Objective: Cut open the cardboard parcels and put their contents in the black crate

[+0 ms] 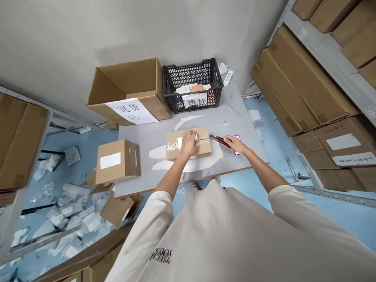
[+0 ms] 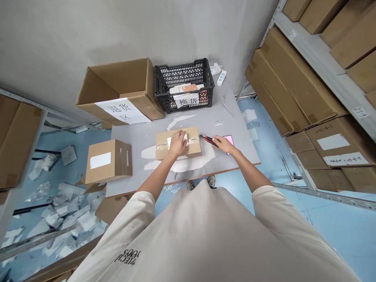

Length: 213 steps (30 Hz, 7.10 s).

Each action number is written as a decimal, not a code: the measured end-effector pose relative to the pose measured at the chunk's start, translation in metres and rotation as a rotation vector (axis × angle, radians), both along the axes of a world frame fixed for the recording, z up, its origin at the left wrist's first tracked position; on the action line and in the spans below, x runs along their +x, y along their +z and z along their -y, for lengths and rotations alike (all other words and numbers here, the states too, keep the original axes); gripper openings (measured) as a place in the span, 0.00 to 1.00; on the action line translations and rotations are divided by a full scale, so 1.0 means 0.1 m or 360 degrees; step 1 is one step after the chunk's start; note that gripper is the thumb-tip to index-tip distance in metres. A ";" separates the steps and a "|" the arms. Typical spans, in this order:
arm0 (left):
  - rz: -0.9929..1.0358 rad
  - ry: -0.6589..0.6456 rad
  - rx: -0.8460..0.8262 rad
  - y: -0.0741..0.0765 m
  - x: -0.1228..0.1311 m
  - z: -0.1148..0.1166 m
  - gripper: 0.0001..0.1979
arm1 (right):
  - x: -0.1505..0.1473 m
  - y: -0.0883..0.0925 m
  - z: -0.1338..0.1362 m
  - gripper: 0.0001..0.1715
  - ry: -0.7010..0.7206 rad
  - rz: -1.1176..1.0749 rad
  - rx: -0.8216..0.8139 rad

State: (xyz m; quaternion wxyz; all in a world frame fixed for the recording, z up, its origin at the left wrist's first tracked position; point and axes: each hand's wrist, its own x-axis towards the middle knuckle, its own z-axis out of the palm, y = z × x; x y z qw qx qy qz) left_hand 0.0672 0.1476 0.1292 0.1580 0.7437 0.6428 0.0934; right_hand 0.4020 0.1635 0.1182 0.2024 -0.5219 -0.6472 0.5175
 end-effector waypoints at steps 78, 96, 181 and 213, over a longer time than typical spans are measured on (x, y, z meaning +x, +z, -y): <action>0.0237 0.0501 -0.0140 -0.12 -0.58 0.27 0.31 | -0.94 -0.11 0.43 0.23 -0.0012 -0.0099 -0.0193; -0.0082 -0.0215 -0.0378 0.04 0.09 0.34 0.59 | -0.65 -0.12 -0.09 0.30 -0.0501 0.0081 -0.0026; -0.0012 -0.0309 -0.0124 0.03 -0.32 0.13 0.37 | -0.41 0.26 0.46 0.24 0.0344 0.0569 0.0440; -0.0074 -0.0196 0.0021 -0.16 -0.30 0.25 0.37 | -0.32 -0.20 0.45 0.32 -0.0119 0.0797 0.0787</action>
